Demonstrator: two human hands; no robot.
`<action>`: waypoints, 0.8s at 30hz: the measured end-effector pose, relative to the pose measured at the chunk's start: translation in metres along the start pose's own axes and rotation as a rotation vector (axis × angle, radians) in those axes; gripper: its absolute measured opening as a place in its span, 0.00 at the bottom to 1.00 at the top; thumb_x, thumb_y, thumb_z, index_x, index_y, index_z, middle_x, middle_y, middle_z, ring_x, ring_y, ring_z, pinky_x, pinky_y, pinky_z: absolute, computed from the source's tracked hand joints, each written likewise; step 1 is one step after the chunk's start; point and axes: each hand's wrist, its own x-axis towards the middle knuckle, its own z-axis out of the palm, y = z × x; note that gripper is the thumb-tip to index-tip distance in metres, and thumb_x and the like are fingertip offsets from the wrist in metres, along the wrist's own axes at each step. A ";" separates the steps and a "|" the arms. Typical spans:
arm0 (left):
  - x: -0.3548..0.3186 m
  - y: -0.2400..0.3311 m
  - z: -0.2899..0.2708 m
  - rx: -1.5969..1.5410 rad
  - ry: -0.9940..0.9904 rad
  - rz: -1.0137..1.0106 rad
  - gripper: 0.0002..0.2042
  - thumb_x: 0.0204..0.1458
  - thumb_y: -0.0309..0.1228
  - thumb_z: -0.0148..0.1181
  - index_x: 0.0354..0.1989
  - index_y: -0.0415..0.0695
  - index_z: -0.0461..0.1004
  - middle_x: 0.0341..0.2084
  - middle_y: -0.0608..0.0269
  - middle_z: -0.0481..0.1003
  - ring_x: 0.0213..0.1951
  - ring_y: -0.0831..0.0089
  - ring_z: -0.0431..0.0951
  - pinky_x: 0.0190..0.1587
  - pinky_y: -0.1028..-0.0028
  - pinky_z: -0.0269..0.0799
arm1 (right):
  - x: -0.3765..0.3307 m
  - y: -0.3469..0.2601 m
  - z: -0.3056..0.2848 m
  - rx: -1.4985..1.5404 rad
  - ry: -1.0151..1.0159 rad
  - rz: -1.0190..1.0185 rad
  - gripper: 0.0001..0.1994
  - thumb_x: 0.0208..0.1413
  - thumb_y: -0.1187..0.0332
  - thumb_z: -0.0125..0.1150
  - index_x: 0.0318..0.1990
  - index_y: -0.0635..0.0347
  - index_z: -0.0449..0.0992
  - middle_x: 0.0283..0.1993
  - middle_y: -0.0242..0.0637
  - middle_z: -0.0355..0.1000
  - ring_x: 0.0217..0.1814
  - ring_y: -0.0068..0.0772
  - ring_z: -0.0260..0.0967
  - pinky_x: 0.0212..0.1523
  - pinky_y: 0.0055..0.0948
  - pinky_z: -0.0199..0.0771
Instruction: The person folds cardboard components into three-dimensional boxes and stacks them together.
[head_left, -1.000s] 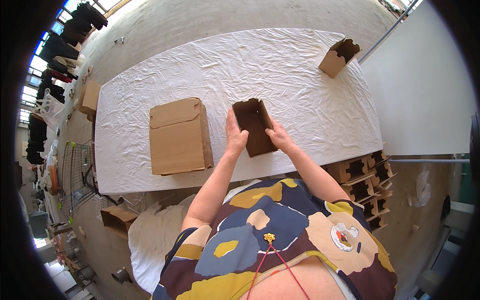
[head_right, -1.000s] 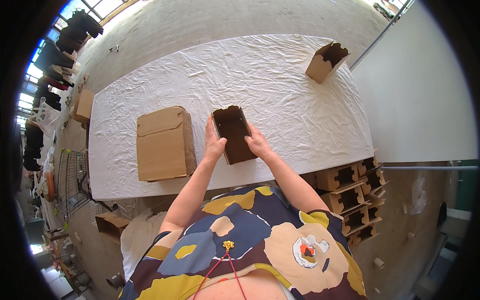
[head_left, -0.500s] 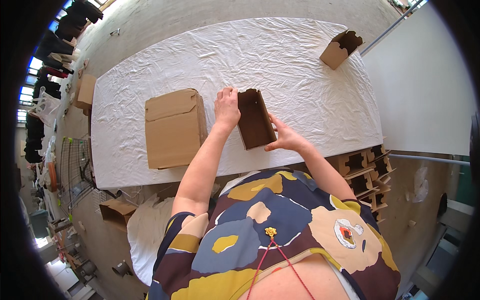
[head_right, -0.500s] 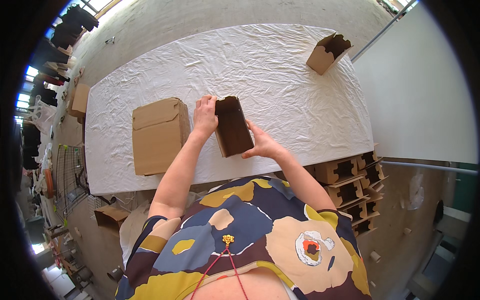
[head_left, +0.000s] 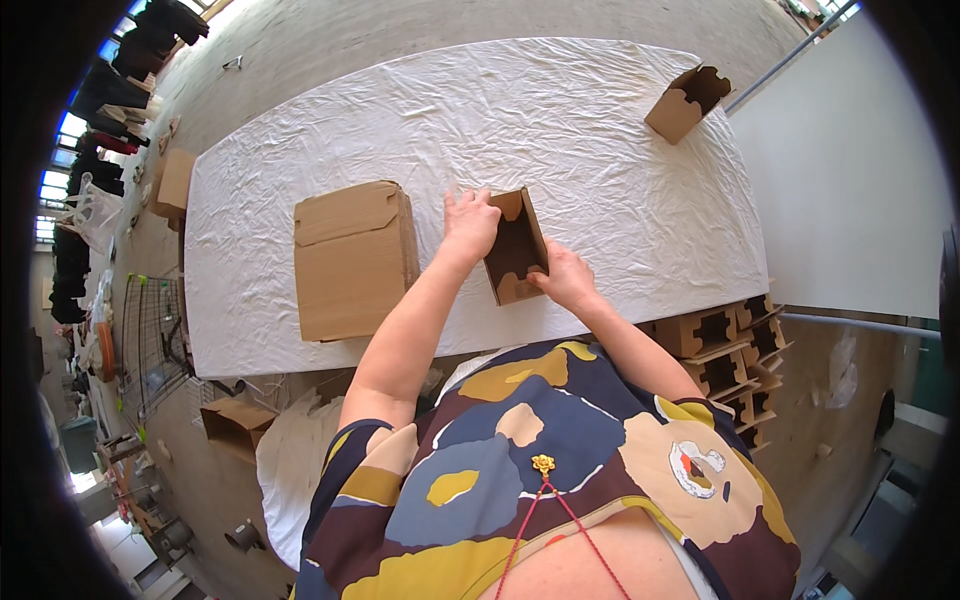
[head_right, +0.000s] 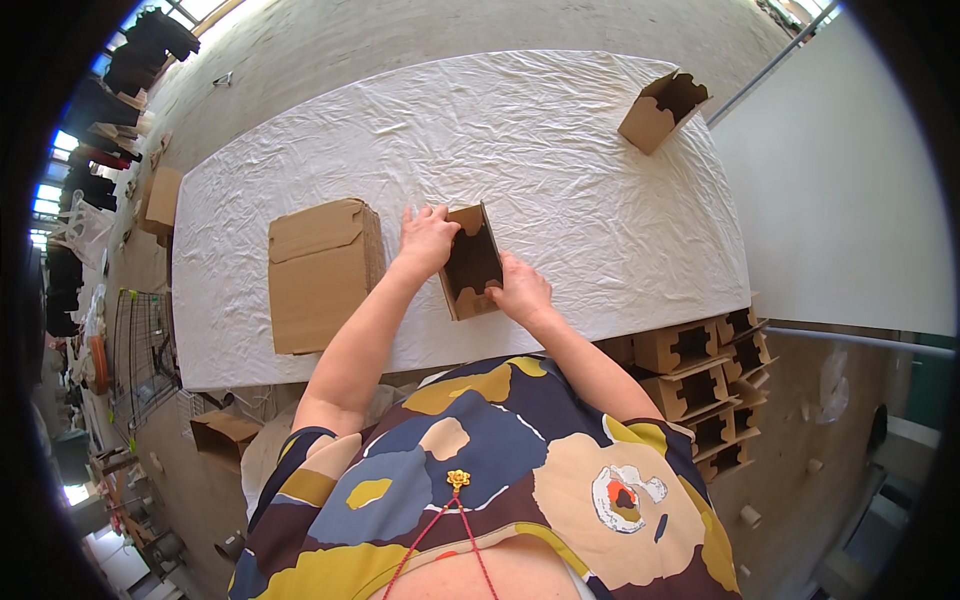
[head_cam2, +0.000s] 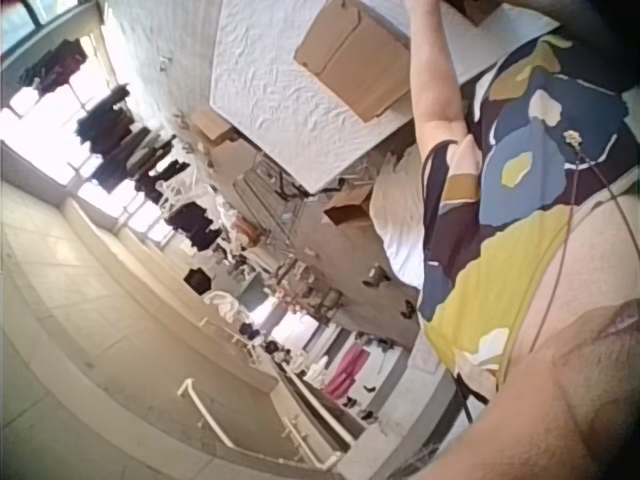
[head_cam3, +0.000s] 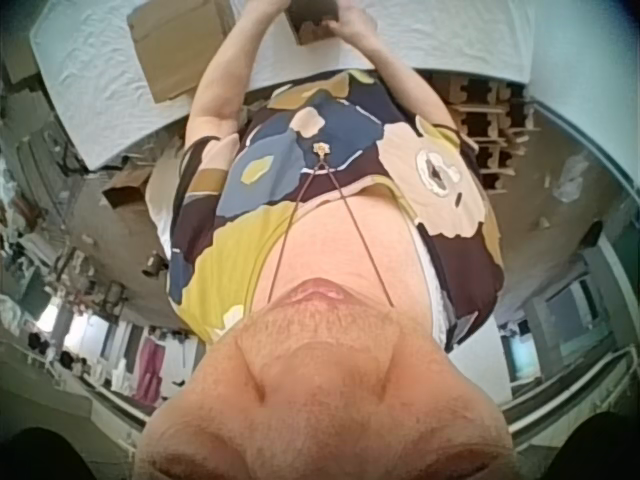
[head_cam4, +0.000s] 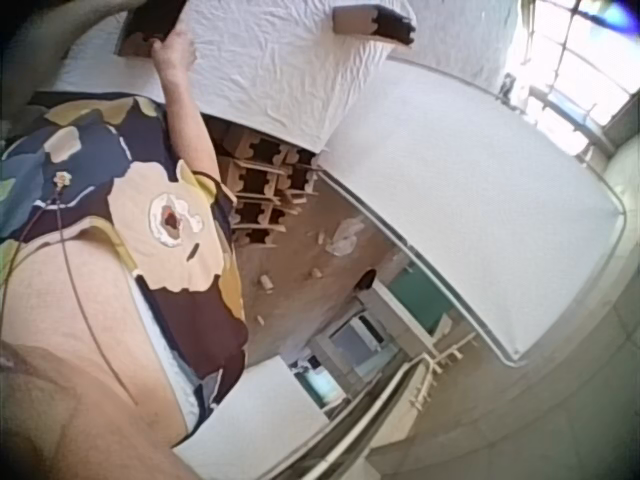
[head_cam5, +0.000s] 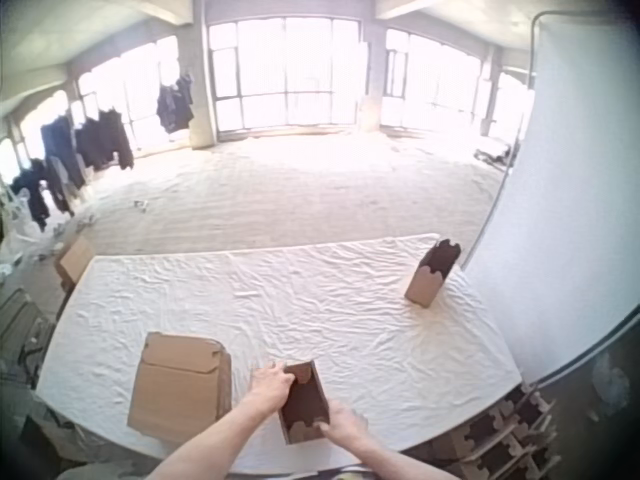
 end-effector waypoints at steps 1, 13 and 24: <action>0.000 0.002 -0.002 -0.075 -0.037 -0.043 0.09 0.50 0.29 0.61 0.40 0.49 0.81 0.44 0.65 0.76 0.56 0.63 0.70 0.63 0.50 0.63 | 0.001 -0.002 -0.001 -0.019 -0.029 0.033 0.31 0.47 0.62 0.71 0.60 0.53 0.67 0.46 0.45 0.77 0.47 0.51 0.77 0.47 0.46 0.76; -0.017 0.004 0.005 -0.507 0.538 0.064 0.27 0.50 0.28 0.65 0.62 0.44 0.68 0.58 0.58 0.68 0.60 0.54 0.65 0.58 0.61 0.70 | -0.004 -0.002 0.002 -0.020 0.044 0.029 0.38 0.48 0.66 0.67 0.68 0.59 0.59 0.54 0.49 0.71 0.55 0.53 0.72 0.54 0.47 0.73; -0.047 0.028 0.061 -1.199 0.491 -0.265 0.37 0.57 0.28 0.54 0.74 0.41 0.43 0.71 0.49 0.51 0.71 0.54 0.51 0.72 0.63 0.46 | 0.010 0.012 0.036 0.492 0.240 -0.357 0.33 0.52 0.82 0.48 0.70 0.69 0.54 0.70 0.57 0.56 0.74 0.53 0.52 0.73 0.40 0.52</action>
